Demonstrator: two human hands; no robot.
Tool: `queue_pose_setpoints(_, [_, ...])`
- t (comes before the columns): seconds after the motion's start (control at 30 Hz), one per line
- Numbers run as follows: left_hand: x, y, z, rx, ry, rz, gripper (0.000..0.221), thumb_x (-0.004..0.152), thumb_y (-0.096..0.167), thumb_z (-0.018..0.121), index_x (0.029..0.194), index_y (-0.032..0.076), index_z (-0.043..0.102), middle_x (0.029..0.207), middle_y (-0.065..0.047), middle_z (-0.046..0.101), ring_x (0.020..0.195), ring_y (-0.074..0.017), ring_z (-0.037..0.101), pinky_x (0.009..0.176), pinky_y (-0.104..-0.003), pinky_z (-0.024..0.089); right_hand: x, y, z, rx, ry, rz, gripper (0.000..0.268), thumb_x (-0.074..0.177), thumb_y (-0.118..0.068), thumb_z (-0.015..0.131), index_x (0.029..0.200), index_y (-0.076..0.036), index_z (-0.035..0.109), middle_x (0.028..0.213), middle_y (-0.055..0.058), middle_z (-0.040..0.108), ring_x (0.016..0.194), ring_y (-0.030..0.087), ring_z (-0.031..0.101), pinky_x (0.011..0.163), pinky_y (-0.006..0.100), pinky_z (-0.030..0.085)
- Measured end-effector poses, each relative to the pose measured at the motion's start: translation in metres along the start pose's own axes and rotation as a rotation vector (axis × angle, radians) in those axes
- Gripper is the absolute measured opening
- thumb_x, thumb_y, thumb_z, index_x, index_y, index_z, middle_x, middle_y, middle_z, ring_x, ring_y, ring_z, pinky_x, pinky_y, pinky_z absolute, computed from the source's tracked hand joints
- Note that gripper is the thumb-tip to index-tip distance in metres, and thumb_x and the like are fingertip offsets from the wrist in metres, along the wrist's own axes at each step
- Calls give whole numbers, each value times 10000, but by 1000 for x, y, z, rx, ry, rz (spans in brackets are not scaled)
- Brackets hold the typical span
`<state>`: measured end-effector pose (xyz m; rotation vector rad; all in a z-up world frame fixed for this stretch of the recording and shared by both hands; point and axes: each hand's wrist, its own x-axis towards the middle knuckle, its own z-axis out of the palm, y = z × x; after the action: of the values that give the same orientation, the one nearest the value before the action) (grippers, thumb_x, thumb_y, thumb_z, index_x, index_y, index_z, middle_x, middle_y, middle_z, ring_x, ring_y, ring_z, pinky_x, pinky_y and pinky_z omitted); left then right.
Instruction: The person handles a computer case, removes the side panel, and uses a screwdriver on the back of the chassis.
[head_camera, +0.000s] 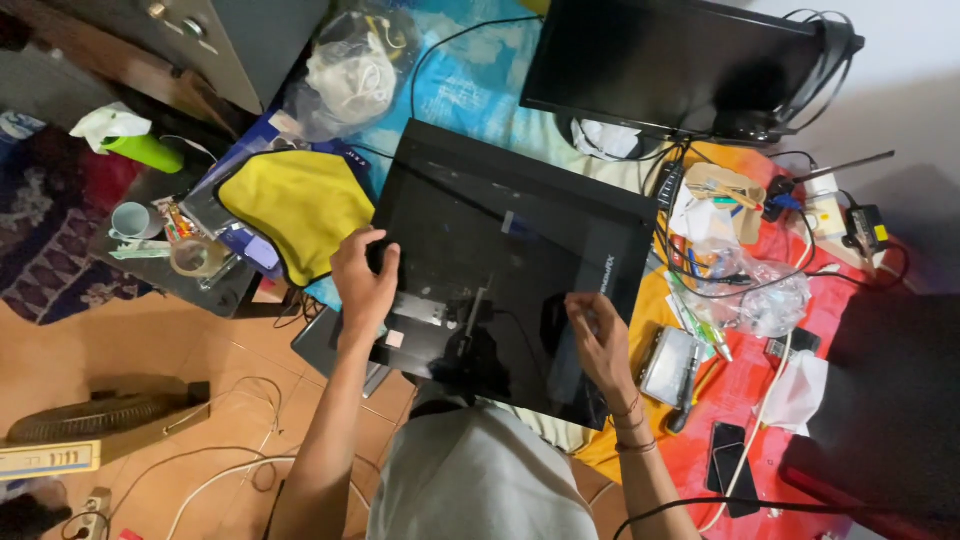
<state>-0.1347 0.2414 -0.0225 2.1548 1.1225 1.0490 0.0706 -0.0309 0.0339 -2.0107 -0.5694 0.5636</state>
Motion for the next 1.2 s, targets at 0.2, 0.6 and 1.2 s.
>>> queue_pose_setpoints(0.2, [23,-4,-32,-147,-611,-644,598,1042,611,393,1469,198,468,1433,-243,567,1320,-458,532,1141,-575,378,10,17,2,-5,173,-23,183,1018,-159,604,1114,-50,714,936,184,688,904,226,608,763,406,503])
queue_pose_setpoints(0.6, [58,7,-47,-480,-755,-1101,1057,923,828,366,1640,68,203,1687,-229,153,1555,-378,187,1286,-497,144,18,98,-16,18,310,349,686,1136,-473,323,1481,107,448,1521,405,381,1463,510,310,1233,562,214])
queue_pose_setpoints(1.2, [77,54,-57,-176,-631,-1130,1134,846,866,505,1622,77,258,1679,-169,227,1551,-294,232,1286,-454,155,21,146,-7,46,350,355,581,1125,-542,313,1268,-48,582,1378,328,562,1316,514,500,1100,601,378])
